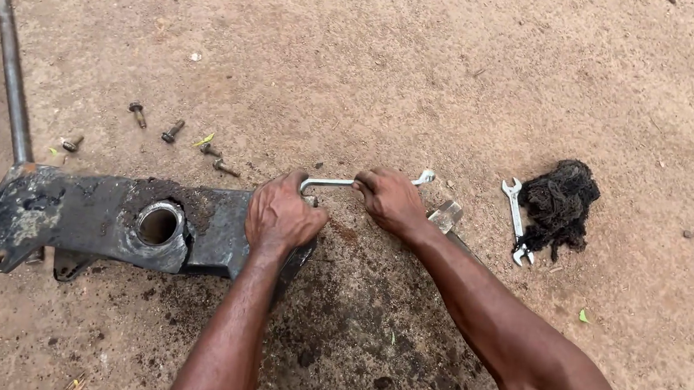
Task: Loosening a bolt on a heavy vehicle component using a wrench and hammer.
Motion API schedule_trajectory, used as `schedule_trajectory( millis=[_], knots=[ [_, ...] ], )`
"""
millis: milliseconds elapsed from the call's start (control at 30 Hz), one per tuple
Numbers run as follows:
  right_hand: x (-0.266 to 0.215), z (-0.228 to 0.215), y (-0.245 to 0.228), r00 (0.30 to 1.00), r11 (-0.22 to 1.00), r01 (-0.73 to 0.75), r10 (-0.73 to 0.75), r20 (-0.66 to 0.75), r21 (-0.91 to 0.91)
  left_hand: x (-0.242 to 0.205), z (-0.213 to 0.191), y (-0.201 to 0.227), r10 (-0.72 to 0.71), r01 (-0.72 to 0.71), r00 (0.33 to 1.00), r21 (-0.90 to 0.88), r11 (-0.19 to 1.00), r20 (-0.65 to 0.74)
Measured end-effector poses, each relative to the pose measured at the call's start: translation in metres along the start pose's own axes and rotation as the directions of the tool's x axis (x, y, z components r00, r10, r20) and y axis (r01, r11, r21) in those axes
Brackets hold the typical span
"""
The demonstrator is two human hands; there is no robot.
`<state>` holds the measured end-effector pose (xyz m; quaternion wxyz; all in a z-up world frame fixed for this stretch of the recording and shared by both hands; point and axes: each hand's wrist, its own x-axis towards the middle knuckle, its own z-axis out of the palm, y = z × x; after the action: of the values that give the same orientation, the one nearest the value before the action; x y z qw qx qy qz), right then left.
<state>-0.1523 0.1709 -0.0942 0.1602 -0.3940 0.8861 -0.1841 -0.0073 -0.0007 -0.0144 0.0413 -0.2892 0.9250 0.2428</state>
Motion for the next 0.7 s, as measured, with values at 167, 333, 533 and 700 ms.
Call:
schedule_trajectory(
  millis=[167,333,533,700],
  knots=[
    [0.005,-0.031,-0.017,0.938,0.957,0.173,-0.232,-0.257,-0.233,-0.004,-0.006,0.007,-0.034,0.034,0.999,0.007,0.999,-0.009],
    [-0.005,-0.060,-0.047,0.949,0.827,0.195,-0.295,-0.110,-0.527,-0.004,-0.009,0.012,-0.062,0.063,0.998,0.032,0.998,-0.020],
    [-0.017,-0.042,-0.027,0.916,0.914,0.239,-0.324,-0.237,-0.327,-0.003,-0.007,0.007,-0.080,0.080,0.997,0.042,0.996,-0.007],
    [-0.086,-0.063,-0.031,0.754,0.935,0.246,-0.350,-0.556,-0.255,-0.007,-0.010,0.008,-0.072,0.072,0.997,0.012,0.997,-0.019]
  ],
)
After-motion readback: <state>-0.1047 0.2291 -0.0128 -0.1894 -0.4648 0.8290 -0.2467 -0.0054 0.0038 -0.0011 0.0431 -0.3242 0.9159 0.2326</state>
